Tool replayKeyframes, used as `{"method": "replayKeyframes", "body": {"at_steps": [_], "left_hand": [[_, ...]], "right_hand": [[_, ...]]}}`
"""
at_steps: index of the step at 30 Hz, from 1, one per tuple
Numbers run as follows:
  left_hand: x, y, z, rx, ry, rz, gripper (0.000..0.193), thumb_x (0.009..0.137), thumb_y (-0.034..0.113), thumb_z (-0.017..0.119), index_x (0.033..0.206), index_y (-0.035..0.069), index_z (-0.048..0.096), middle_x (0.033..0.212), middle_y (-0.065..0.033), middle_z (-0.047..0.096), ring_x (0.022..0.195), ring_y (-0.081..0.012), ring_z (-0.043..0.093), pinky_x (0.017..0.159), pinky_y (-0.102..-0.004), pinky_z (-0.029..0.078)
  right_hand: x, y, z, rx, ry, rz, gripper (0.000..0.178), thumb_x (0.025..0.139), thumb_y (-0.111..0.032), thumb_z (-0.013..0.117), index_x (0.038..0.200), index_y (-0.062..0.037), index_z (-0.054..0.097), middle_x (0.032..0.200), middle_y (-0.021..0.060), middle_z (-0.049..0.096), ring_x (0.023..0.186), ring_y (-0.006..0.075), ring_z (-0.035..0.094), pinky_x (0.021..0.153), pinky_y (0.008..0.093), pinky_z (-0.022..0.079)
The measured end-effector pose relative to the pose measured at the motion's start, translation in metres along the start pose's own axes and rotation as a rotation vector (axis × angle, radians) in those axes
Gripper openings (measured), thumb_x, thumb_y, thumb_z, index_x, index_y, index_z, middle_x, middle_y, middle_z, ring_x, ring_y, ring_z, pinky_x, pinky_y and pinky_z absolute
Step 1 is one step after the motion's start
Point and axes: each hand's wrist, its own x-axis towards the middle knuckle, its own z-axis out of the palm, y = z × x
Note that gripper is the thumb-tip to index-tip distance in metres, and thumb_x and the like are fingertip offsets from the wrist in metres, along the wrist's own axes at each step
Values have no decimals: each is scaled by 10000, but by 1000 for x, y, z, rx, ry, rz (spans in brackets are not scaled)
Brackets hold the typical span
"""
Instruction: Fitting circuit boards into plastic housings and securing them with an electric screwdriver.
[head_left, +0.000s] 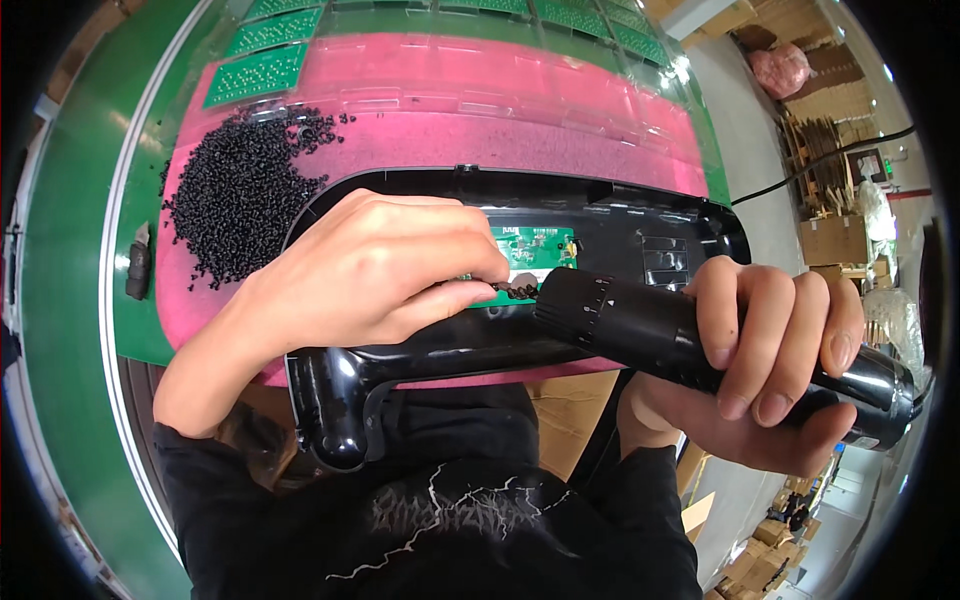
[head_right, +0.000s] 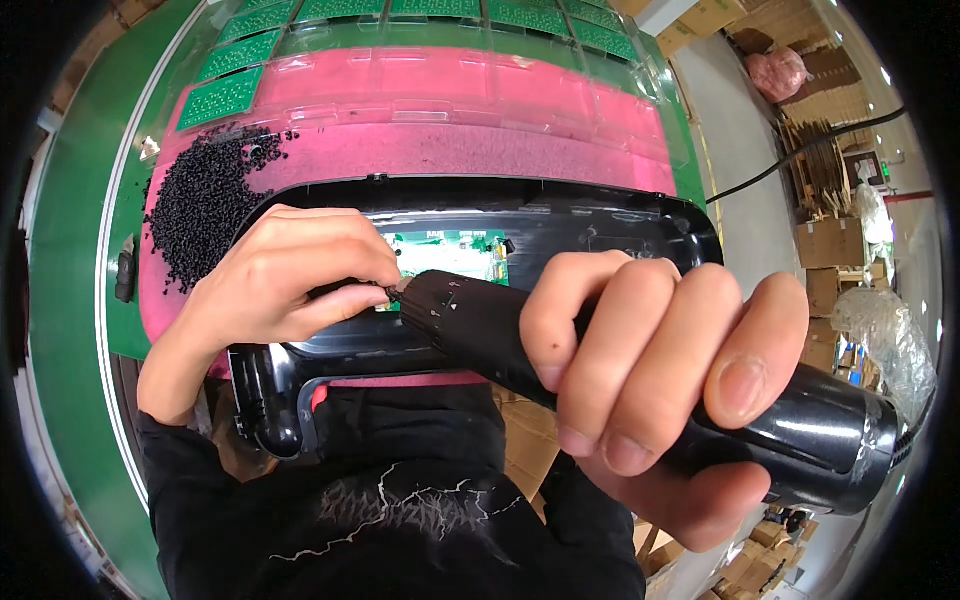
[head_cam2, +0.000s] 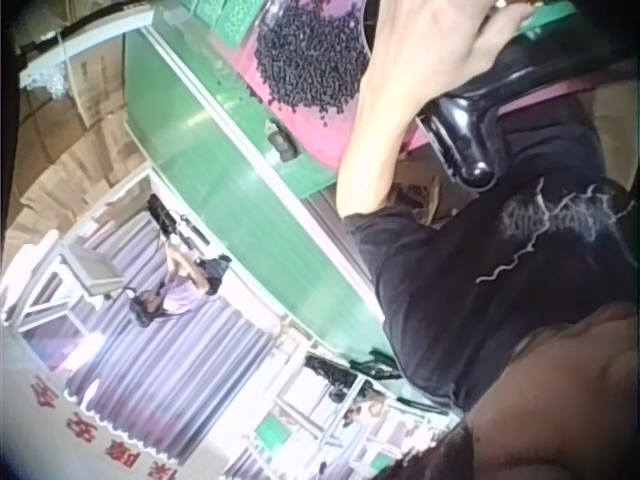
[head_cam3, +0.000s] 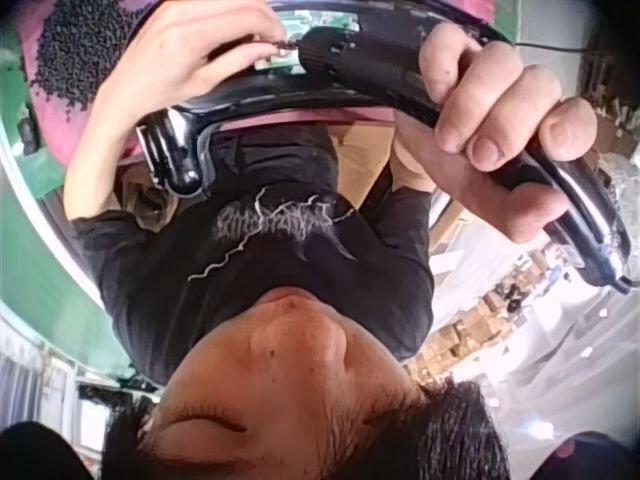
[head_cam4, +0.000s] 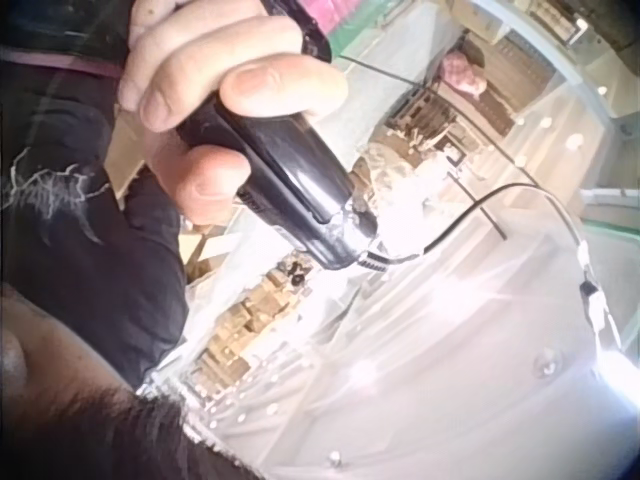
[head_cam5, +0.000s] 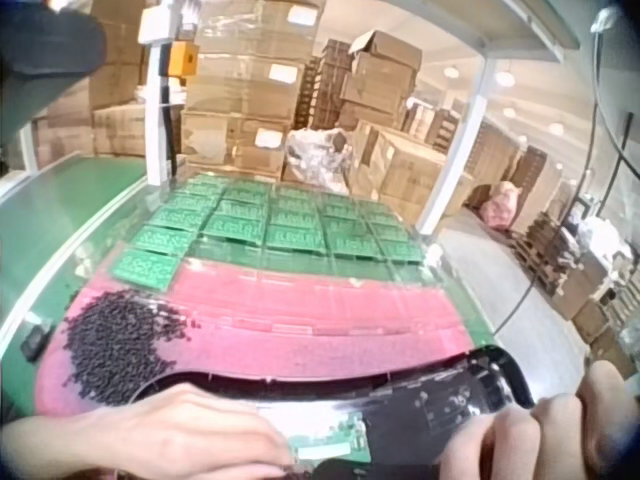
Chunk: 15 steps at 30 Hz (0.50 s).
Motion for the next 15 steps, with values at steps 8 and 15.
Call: {"method": "replayKeyframes", "body": {"at_steps": [8, 15], "left_hand": [[1, 7, -2, 241, 4, 72, 205, 666, 44, 741, 841, 21, 637, 784, -77, 628, 688, -245, 627, 593, -335, 520], [-3, 4, -3, 108, 115, -10, 495, 587, 319, 812, 933, 11, 638, 889, -101, 657, 841, -293, 633, 726, -385, 517]], "right_hand": [[0, 3, 0, 10, 35, 4, 261, 814, -207, 645, 959, -89, 463, 661, -23, 519, 537, 95, 496, 620, 275, 374], [5, -2, -3, -208, 35, 100, 253, 847, -245, 600, 968, -83, 448, 661, -7, 507, 533, 98, 470, 613, 283, 367]]}}
